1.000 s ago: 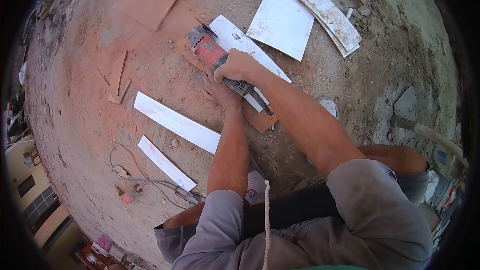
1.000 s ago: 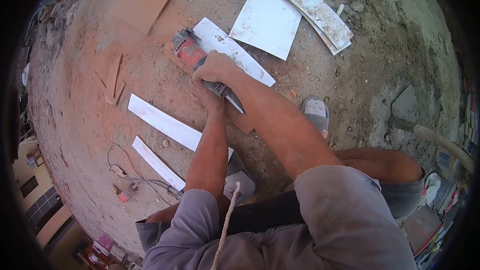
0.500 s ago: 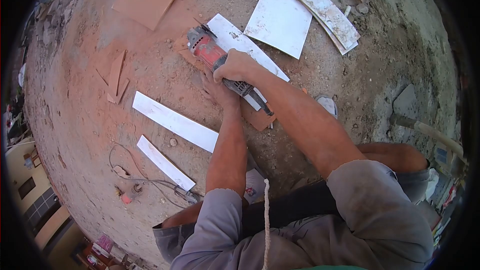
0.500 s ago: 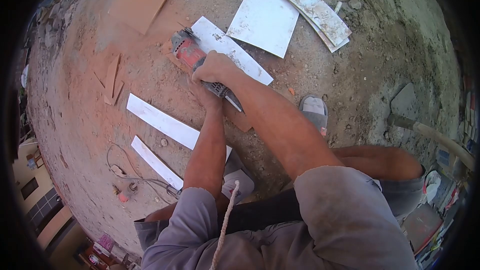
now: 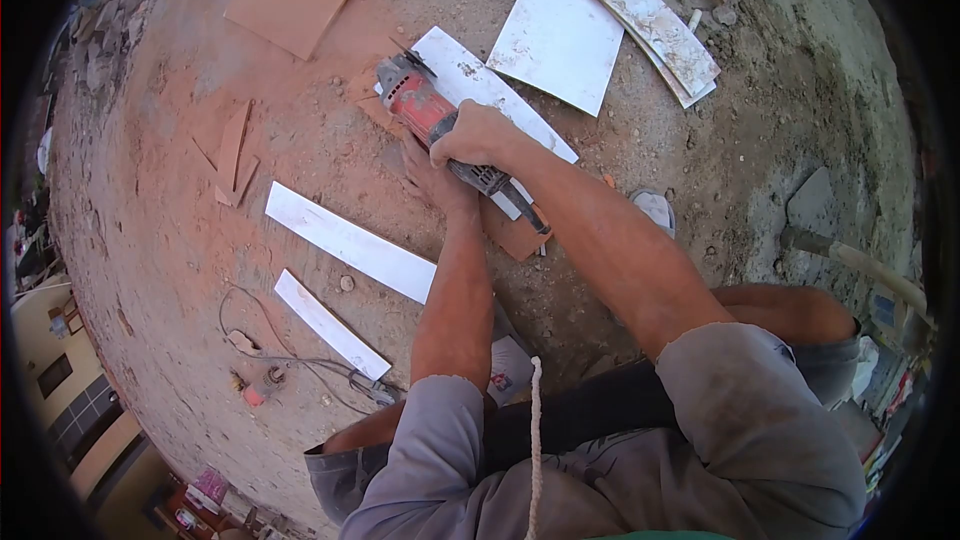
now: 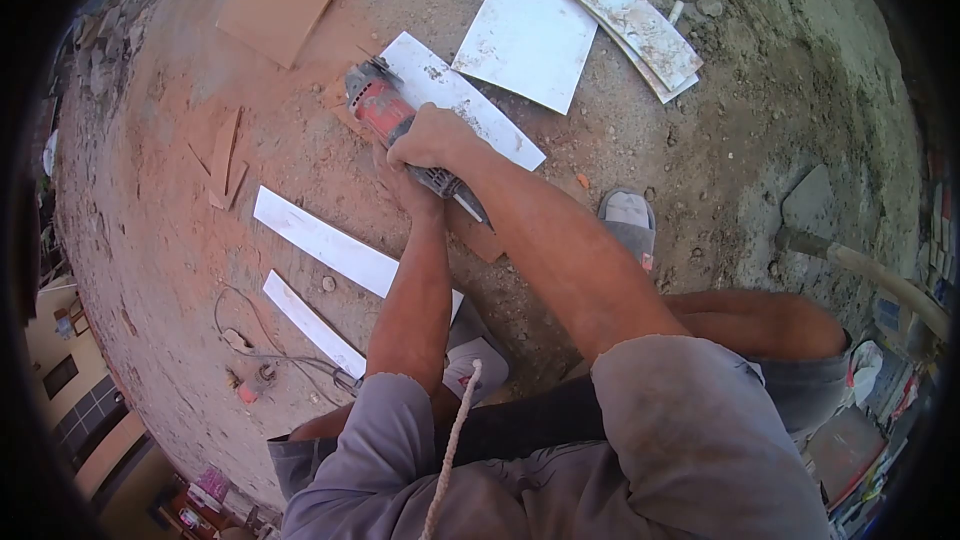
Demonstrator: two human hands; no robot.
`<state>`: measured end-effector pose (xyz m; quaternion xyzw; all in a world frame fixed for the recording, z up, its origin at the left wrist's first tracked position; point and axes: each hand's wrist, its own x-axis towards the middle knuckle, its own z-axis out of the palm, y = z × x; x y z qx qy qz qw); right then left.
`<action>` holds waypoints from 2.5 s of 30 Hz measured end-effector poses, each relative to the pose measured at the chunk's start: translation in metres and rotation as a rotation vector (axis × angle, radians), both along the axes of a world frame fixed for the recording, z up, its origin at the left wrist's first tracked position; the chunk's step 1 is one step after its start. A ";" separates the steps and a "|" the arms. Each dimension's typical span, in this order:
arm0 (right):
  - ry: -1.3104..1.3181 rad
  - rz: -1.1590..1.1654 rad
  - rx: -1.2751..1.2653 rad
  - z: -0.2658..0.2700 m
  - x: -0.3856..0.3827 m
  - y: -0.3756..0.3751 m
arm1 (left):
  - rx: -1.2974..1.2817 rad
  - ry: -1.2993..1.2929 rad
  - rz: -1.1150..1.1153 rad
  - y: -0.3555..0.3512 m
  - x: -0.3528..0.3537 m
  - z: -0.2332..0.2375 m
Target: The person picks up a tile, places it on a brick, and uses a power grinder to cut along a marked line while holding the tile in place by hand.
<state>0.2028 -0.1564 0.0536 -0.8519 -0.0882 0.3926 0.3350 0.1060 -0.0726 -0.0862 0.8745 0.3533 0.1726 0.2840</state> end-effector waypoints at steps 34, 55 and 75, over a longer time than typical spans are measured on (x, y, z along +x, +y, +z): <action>0.025 0.033 0.005 0.001 -0.006 -0.012 | -0.311 -0.204 0.010 -0.001 0.005 0.019; 0.023 0.014 -0.005 0.004 -0.014 -0.020 | -0.310 -0.156 -0.022 -0.003 0.005 0.027; 0.025 0.003 0.016 0.000 -0.020 -0.026 | -0.286 -0.111 -0.016 0.003 0.005 0.018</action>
